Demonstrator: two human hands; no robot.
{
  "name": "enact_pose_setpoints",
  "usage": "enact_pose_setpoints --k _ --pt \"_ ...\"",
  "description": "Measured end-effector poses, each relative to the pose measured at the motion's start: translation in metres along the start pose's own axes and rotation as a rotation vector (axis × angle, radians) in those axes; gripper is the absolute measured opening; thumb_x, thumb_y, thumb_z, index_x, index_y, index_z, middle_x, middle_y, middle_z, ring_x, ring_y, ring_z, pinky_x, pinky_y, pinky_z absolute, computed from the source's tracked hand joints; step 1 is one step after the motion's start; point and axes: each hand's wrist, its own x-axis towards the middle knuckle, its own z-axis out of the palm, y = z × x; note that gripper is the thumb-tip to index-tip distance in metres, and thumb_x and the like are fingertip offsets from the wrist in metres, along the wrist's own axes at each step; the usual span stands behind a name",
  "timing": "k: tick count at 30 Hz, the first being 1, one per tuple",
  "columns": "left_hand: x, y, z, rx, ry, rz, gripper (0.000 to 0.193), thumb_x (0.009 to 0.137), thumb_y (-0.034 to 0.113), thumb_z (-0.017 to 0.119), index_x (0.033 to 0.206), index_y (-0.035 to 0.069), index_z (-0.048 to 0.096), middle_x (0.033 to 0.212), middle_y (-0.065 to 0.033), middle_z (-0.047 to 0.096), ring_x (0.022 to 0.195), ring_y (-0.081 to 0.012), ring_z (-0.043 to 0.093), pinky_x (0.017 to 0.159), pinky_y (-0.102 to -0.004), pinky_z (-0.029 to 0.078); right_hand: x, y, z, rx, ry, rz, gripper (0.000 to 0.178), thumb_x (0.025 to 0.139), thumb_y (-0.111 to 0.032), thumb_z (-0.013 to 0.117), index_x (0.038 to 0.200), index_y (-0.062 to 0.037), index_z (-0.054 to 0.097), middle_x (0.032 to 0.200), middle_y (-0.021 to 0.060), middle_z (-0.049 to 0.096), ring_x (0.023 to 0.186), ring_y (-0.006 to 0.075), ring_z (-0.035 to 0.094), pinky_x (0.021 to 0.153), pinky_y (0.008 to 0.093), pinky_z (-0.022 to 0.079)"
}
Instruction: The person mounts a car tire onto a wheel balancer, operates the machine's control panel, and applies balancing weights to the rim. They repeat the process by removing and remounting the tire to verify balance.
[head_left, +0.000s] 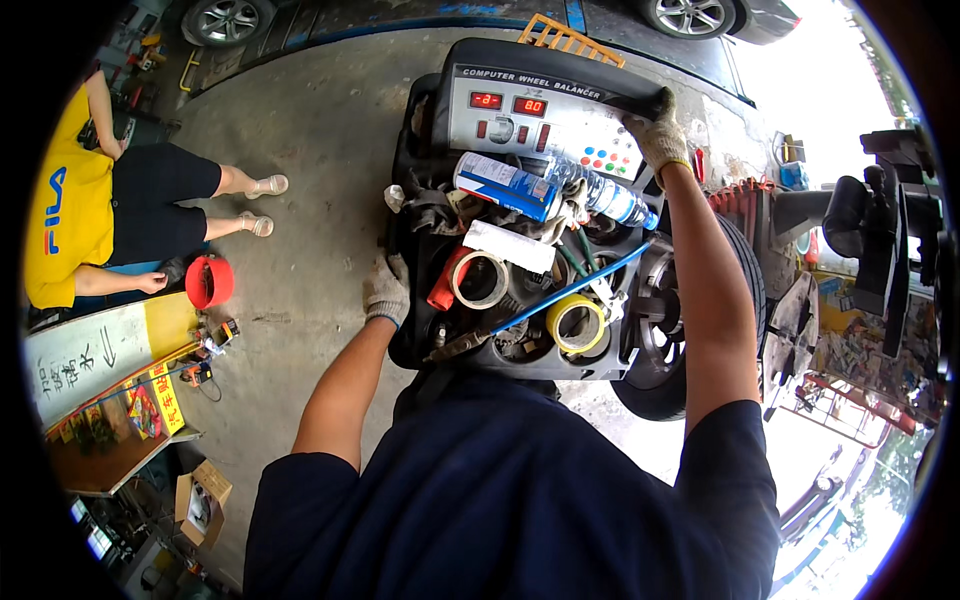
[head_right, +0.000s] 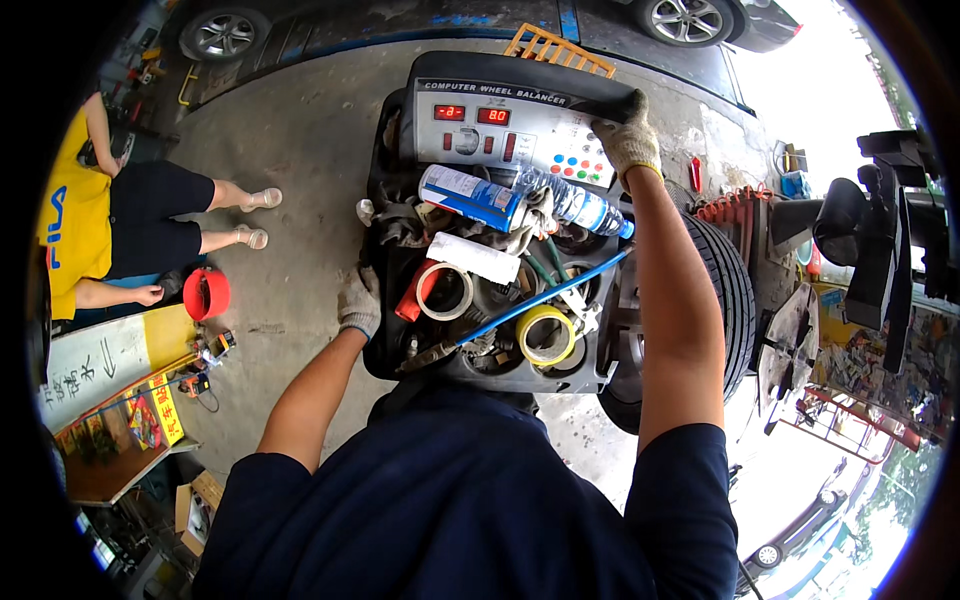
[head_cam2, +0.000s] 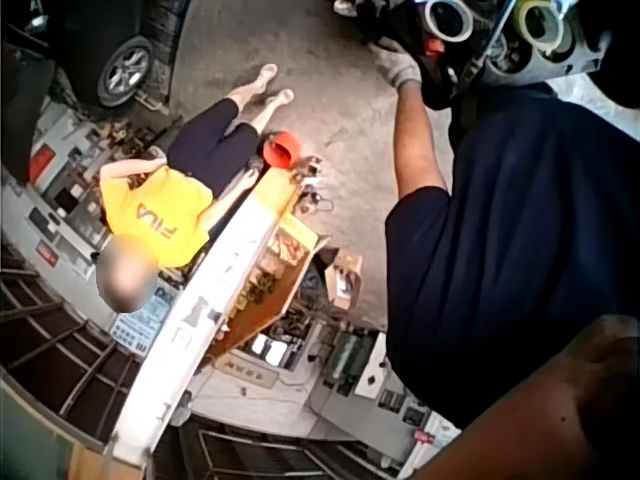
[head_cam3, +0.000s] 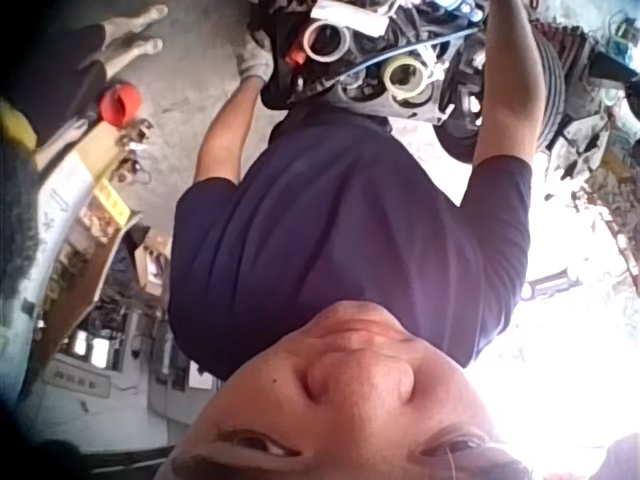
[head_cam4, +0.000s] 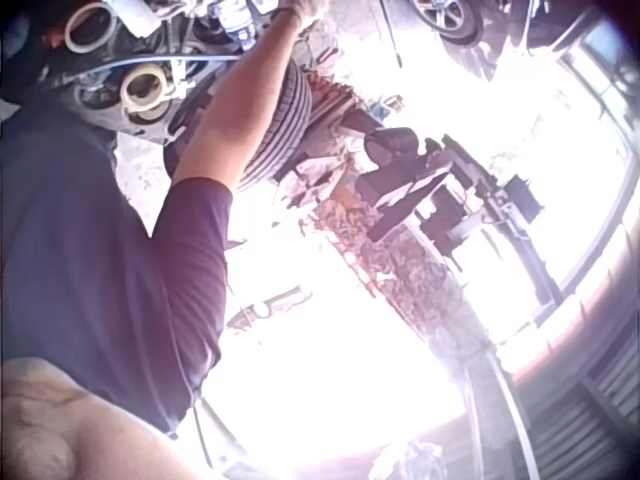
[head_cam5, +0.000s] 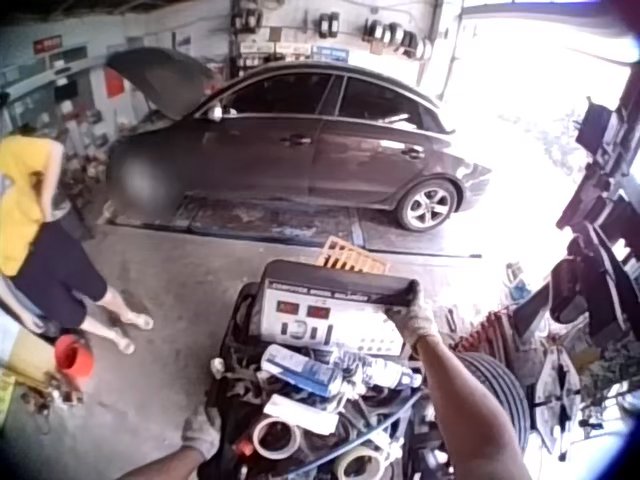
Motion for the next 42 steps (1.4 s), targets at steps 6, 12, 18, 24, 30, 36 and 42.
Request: enact_pose_setpoints --k 6,12,18,24,30,36,42 --pt "0.002 0.010 -0.010 -0.041 -0.149 -0.121 0.051 0.107 0.043 0.039 0.132 0.003 0.059 0.118 -0.0300 0.067 0.107 -0.0502 0.064 0.092 -0.0570 0.052 0.002 0.012 0.004 0.061 0.043 -0.094 0.091 0.084 -0.033 0.080 0.157 -0.0073 0.032 0.135 0.0259 0.064 0.126 0.0413 0.062 0.105 0.0441 0.049" --pt "-0.003 -0.002 -0.002 -0.042 -0.012 -0.033 0.042 0.104 0.037 0.046 0.112 -0.001 0.061 0.100 -0.0327 0.068 0.089 -0.0515 0.066 0.077 -0.0587 0.054 -0.013 -0.008 -0.002 0.021 0.015 -0.062 0.091 0.086 -0.033 0.079 0.158 -0.0063 0.030 0.136 0.0246 0.064 0.126 0.0404 0.062 0.106 0.0433 0.048" --pt "0.002 0.002 -0.001 -0.067 0.017 -0.019 0.041 0.104 0.035 0.047 0.117 -0.001 0.060 0.103 -0.0321 0.067 0.092 -0.0514 0.066 0.081 -0.0577 0.054 -0.005 0.010 -0.003 0.076 0.009 -0.139 0.093 0.086 -0.036 0.083 0.157 -0.0053 0.032 0.143 0.0221 0.059 0.134 0.0341 0.056 0.110 0.0410 0.044" --pt "0.000 0.005 -0.008 -0.065 -0.110 -0.085 0.050 0.107 0.044 0.038 0.131 0.004 0.059 0.117 -0.0286 0.068 0.107 -0.0499 0.064 0.091 -0.0552 0.053 -0.002 0.021 -0.010 0.118 -0.025 -0.169 0.082 0.089 -0.024 0.080 0.157 -0.0102 0.035 0.146 0.0191 0.057 0.135 0.0315 0.055 0.111 0.0386 0.044" --pt "-0.002 0.000 0.000 -0.051 -0.030 -0.042 0.042 0.104 0.036 0.046 0.119 0.000 0.060 0.104 -0.0299 0.068 0.094 -0.0494 0.067 0.082 -0.0574 0.054 -0.006 0.019 -0.002 0.125 0.049 -0.123 0.077 0.088 -0.018 0.080 0.155 -0.0131 0.042 0.144 0.0174 0.061 0.132 0.0312 0.058 0.110 0.0379 0.045" --pt "0.004 -0.003 0.010 -0.003 0.020 0.008 0.043 0.104 0.037 0.046 0.120 0.000 0.061 0.099 -0.0297 0.070 0.091 -0.0487 0.069 0.080 -0.0563 0.055 0.008 0.037 -0.001 0.064 0.061 -0.190 0.080 0.087 -0.024 0.079 0.157 -0.0165 0.040 0.142 0.0195 0.061 0.131 0.0361 0.058 0.109 0.0412 0.046" --pt "0.000 -0.002 -0.003 0.023 -0.007 -0.030 0.043 0.104 0.037 0.045 0.119 0.000 0.061 0.095 -0.0292 0.071 0.087 -0.0482 0.069 0.077 -0.0562 0.056 -0.032 0.020 -0.020 0.122 0.014 -0.070 0.079 0.087 -0.027 0.075 0.157 -0.0195 0.039 0.137 0.0238 0.063 0.124 0.0397 0.064 0.102 0.0436 0.052"
